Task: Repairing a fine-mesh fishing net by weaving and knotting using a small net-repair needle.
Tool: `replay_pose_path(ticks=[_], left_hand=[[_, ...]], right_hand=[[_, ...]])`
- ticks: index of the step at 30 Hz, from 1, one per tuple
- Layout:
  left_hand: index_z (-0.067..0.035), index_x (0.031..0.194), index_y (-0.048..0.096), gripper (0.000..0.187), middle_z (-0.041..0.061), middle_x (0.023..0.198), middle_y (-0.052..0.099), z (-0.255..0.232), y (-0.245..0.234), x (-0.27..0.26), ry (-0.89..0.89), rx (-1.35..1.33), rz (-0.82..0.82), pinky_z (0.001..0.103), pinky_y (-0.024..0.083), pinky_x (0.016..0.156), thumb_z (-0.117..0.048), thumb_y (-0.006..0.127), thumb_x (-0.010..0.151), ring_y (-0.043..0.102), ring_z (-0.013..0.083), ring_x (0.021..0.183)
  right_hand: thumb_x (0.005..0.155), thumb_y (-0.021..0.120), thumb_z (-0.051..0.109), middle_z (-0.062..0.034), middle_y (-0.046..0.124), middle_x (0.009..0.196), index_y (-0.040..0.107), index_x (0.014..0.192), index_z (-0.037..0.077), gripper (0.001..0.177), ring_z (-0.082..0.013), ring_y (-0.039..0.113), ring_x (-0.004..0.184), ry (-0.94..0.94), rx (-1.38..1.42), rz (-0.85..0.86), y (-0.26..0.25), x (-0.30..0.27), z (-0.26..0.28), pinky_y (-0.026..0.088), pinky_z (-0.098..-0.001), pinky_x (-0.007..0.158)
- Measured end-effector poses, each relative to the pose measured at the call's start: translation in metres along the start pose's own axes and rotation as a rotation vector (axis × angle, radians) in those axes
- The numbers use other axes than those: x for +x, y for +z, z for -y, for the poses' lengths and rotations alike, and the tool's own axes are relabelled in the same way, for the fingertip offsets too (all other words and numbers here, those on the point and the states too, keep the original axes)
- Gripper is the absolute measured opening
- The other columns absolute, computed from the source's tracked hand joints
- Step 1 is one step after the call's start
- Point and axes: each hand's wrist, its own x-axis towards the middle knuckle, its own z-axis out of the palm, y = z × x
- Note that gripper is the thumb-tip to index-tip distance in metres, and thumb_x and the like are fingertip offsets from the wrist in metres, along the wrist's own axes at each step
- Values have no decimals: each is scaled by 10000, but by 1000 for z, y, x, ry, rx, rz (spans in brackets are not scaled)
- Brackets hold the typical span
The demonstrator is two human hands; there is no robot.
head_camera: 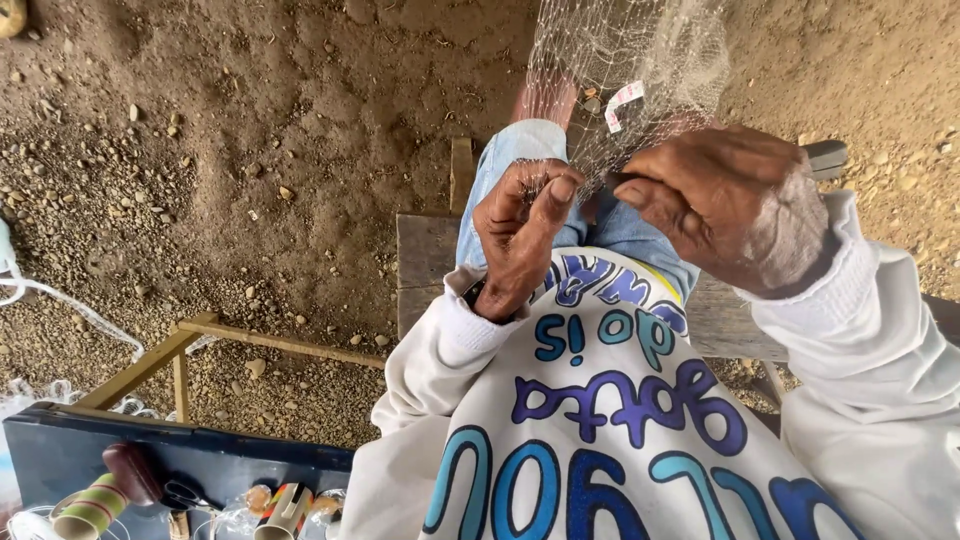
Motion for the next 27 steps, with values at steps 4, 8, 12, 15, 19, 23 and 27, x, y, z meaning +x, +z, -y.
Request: replay_pose_path(ticks=[4,8,12,15,19,23,27], left_hand=[[-123,846,603,161,-24,755,605,-1,-2,0,-60,-69,-23,184,330,492,-283,604,842,439,42,553],[-117,856,566,132,-57,631,439,-13,1,6,-55,-113,3,191,232,471,-247,587,852,280,32,504],[-115,948,580,158,-49,922,572,-11,-2,6,-27,-87,-22,162,256,489,-222,634,845,287,21,554],[-77,916,598,111,-43,847,592,-9,-3,7,-35,-139,17,159,187,484,-158,616,843,230,13,505],[-136,921,605,195,-83,563,274,-8,-4,6,-104,-112,61,179,190,489,-297,648,819,185,40,503],[-77,853,609,156,-9,753,590,-7,-3,4,-102,-197,26,172,343,537,-219,657,806,441,42,581],[-55,825,605,140,-21,614,507,-7,-6,4,-114,-254,27,188,277,482,-191,638,813,353,54,519]], right_hand=[[783,629,469,-10,424,629,458,887,54,461,-124,406,475,128,115,22,15,-12,-11,396,-273,414],[852,635,200,52,386,565,417,1006,55,304,-45,333,412,290,520,-71,31,-15,-15,308,-174,362],[919,393,334,40,365,605,415,1000,32,313,-49,314,437,286,591,-133,43,-25,-18,311,-182,390],[838,172,631,-21,449,643,504,965,-8,731,-96,453,497,483,600,-76,34,-33,-10,390,-188,413],[1000,290,409,-213,595,958,211,1410,205,465,-126,455,561,314,791,-210,35,-36,-3,399,-210,477],[903,241,498,-75,461,567,587,864,-52,651,-120,438,478,579,642,-133,25,-22,14,332,-227,444],[763,592,74,-4,610,755,463,1171,-31,441,-62,625,617,4,1700,345,117,-87,-128,559,-96,495]])
